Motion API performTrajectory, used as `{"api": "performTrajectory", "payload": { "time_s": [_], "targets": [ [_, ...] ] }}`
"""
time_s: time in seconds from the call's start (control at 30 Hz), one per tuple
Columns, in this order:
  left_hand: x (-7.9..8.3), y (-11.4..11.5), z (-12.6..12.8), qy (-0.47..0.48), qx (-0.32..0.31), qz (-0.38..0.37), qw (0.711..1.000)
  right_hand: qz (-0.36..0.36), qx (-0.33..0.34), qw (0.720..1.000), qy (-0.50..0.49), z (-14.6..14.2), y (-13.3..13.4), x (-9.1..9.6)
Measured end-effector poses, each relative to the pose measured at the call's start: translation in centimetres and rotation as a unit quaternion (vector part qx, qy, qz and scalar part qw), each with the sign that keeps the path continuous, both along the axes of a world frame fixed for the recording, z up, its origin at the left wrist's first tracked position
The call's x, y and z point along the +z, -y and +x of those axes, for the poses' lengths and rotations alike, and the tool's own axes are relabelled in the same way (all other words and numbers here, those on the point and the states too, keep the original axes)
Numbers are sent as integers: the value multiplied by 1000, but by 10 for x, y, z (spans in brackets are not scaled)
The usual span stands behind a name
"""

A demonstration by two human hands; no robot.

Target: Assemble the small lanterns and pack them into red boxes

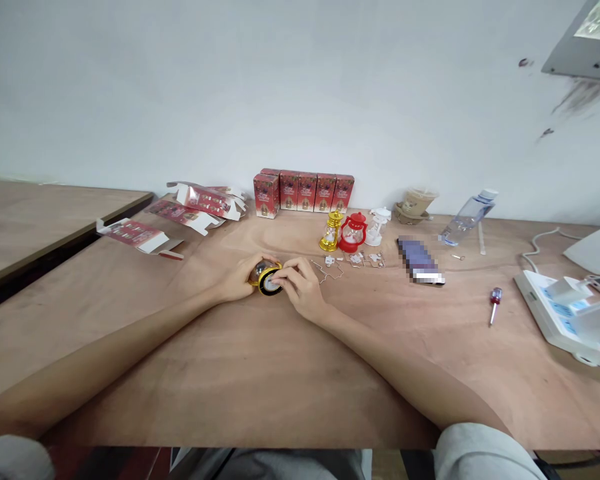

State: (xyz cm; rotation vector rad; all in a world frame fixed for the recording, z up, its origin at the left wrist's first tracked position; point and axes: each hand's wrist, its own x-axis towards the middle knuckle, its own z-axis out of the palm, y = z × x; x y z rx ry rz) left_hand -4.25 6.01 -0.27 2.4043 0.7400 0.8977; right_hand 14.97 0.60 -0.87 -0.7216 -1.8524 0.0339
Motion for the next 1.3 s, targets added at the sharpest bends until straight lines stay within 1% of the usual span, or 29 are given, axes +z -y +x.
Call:
{"api": "performTrajectory", "payload": {
  "time_s": [0.17,0.23,0.37,0.5,0.63,0.77,0.9,0.97,1.07,1.17,1.23,1.3],
  "targets": [
    [-2,-2,-1,-7,7,2,1000,-4,8,1000,-8,-1,-1,1],
    [-1,-2,-1,-10,10,3,1000,-16,19,1000,-16,-2,-2,0],
    [0,-1,-1,-23,18,9,1000,-77,39,994,-70,-3,-4,-4],
    [0,0,-1,-35,13,22,999,-133,33,986,-91,-3,-3,-8],
    [0,1,-1,-43,13,28,999,-165,31,979,-117,-4,-1,-6],
    [0,0,-1,-59,20,32,998,-197,50,970,-136,-5,-1,-2],
    [0,-1,-1,-67,25,36,997,-220,59,963,-148,-5,-3,-3],
    [-1,-2,-1,-70,27,35,997,-214,59,965,-140,-4,-4,-3],
    [-2,-3,-1,-50,17,30,998,-169,53,979,-104,-2,-5,-2],
    [-2,-3,-1,-6,12,-3,1000,-125,44,989,-60,0,-4,0],
    [-2,-3,-1,17,11,-27,999,-109,43,992,-44,1,-3,0],
    [-1,-2,-1,19,9,-34,999,-102,43,993,-46,2,-4,-1]
  ]
}}
